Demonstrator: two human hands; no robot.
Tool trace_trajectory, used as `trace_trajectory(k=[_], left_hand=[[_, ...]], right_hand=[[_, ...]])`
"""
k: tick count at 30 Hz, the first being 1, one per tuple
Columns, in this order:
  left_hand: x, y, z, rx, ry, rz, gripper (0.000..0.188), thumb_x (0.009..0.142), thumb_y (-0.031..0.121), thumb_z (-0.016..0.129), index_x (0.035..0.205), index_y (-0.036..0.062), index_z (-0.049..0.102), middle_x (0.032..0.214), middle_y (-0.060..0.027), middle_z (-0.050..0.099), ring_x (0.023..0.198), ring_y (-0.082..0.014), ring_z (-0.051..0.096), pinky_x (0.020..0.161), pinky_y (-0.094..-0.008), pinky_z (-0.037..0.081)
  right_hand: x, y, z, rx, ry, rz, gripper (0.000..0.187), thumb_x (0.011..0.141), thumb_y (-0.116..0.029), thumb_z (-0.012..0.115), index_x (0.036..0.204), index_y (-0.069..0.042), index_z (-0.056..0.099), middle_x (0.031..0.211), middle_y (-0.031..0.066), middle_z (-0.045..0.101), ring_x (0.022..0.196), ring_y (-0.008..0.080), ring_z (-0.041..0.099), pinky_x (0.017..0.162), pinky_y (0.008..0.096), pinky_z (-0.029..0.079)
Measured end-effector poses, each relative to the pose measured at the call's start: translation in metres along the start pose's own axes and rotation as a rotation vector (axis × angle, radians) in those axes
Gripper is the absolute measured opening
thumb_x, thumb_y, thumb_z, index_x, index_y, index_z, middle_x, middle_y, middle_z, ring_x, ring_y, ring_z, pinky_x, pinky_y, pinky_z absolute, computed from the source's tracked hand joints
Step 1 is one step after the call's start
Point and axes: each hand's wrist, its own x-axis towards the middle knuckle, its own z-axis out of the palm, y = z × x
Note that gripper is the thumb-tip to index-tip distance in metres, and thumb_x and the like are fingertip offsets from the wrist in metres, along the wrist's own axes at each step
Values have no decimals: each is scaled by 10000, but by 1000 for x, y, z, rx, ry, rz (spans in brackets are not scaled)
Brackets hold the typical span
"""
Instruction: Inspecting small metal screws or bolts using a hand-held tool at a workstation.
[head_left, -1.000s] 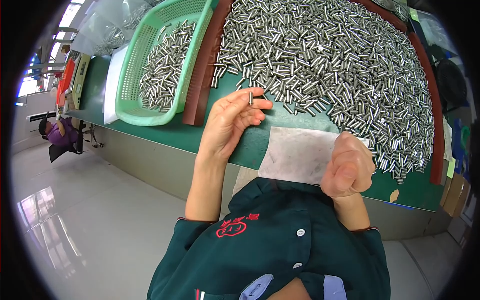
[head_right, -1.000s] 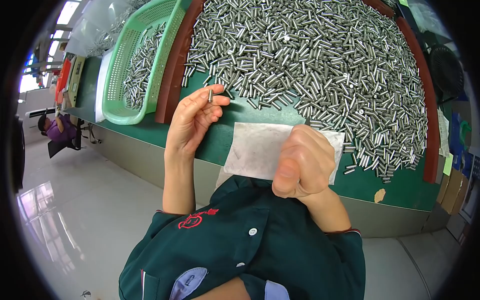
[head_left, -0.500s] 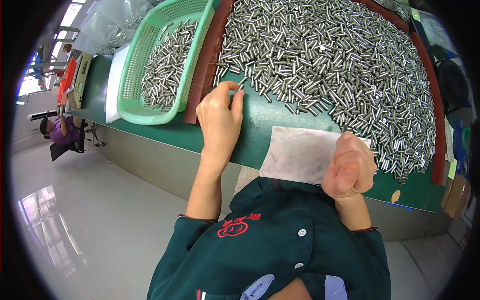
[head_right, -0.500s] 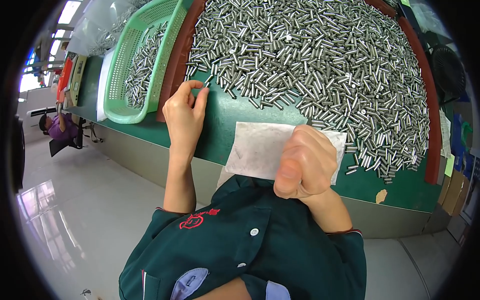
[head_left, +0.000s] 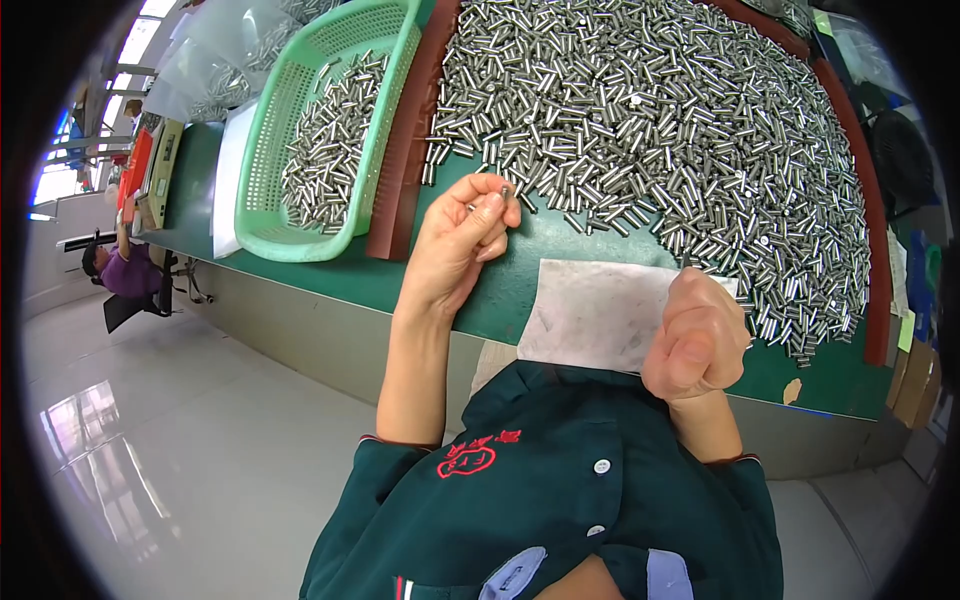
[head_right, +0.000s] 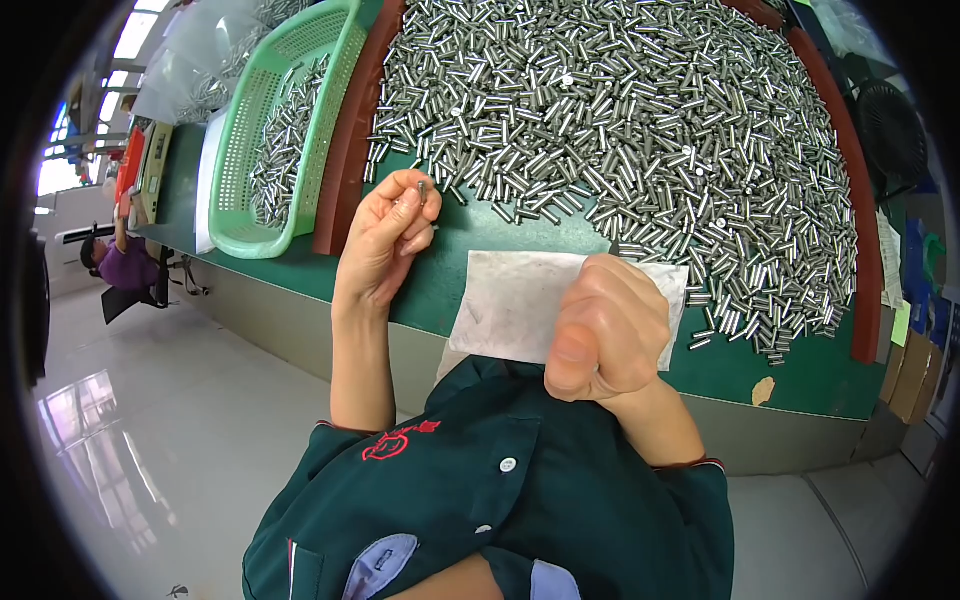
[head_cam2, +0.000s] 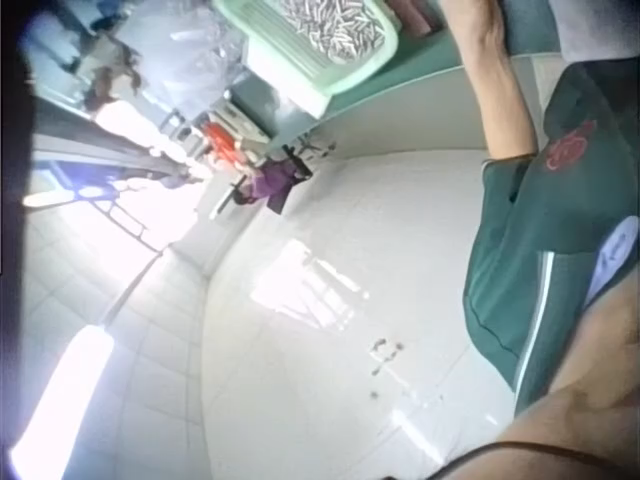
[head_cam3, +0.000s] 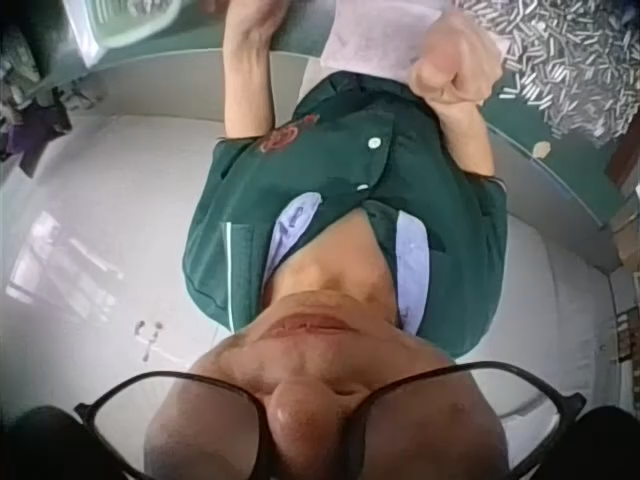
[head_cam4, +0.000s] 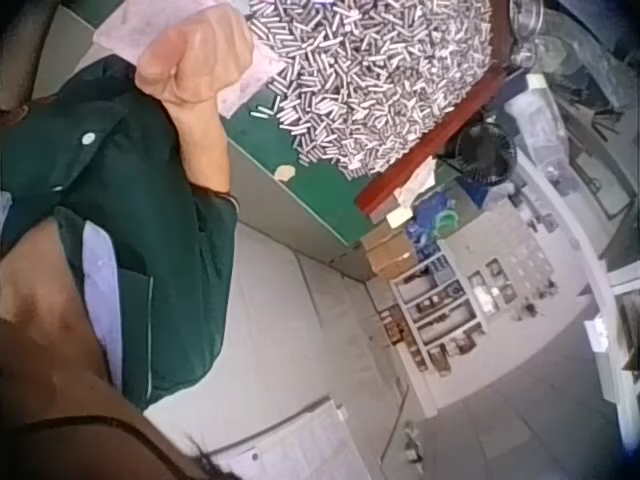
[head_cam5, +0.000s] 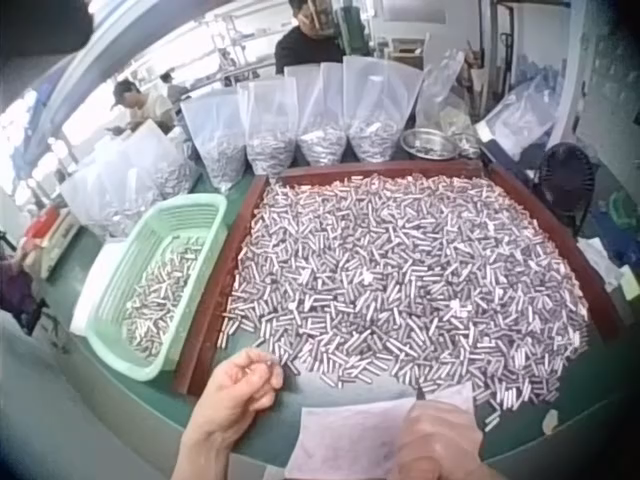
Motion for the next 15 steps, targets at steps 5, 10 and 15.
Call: trace_trajectory(k=[5,10,15], left_hand=[[0,2,2,-19,-6,-32,194,875,101,450,1021,-13,508,751,-89,550,469,-19,298,416,-156,268],[1,5,2,-63,0,-51,186,872,99,448,1002,-14,516,759,-113,568,476,-25,322,407,-153,280],[1,7,1,-75,4,-71,172,862,104,461,985,-3,518,771,-132,576,489,-30,344,411,-156,289]], right_hand=[[0,1,0,-1,-4,-2,267,760,-95,469,525,-16,370,459,54,352,360,151,298,345,262,199],[-1,1,1,0,5,4,271,759,-93,468,519,-15,369,458,56,353,360,152,298,345,263,201],[0,1,1,-5,5,9,272,759,-92,469,518,-14,369,458,56,353,360,155,302,344,264,205]])
